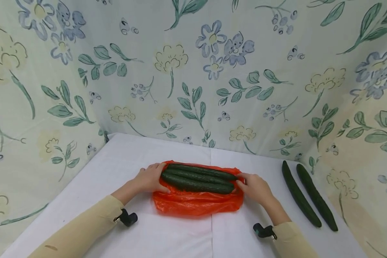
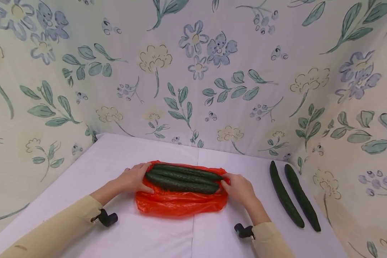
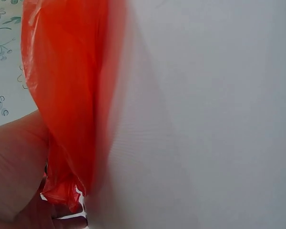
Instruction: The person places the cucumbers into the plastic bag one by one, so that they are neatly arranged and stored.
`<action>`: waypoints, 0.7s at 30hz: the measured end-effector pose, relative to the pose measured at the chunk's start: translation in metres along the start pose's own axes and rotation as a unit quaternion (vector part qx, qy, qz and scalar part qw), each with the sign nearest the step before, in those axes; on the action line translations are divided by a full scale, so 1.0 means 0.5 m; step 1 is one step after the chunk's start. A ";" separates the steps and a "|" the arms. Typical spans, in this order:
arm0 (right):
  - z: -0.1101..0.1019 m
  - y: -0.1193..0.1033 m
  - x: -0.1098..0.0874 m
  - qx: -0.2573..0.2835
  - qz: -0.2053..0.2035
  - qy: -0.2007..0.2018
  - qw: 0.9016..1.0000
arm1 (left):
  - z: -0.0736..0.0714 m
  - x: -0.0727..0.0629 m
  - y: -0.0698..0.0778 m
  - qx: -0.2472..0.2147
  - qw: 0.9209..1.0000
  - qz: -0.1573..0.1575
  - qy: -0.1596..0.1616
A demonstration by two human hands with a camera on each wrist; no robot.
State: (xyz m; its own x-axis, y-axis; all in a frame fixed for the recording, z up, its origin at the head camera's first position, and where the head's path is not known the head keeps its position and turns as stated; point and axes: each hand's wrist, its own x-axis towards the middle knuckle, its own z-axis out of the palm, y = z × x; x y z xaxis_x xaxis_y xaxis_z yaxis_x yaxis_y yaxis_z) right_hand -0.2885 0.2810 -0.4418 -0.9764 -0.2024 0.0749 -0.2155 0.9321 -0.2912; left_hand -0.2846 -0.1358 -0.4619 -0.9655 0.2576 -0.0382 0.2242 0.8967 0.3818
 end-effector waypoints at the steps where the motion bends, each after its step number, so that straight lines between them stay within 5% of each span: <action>1: 0.000 -0.003 0.002 -0.008 0.003 0.003 1.000 | 0.000 0.001 -0.001 -0.002 1.000 0.000 0.001; 10: 0.017 -0.020 0.015 -0.066 0.035 0.022 0.997 | 0.004 0.013 -0.005 -0.020 1.000 0.009 0.004; 21: 0.032 -0.022 0.026 0.052 0.103 0.022 0.993 | 0.003 0.013 -0.004 -0.012 1.000 0.004 0.001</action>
State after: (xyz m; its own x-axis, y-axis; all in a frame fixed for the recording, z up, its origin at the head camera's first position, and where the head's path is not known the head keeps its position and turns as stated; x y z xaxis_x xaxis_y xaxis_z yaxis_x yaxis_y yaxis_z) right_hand -0.2991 0.2634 -0.4526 -0.9990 0.0044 0.0442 -0.0137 0.9159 -0.4012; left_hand -0.2910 -0.1353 -0.4642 -0.9639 0.2640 -0.0338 0.2283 0.8854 0.4050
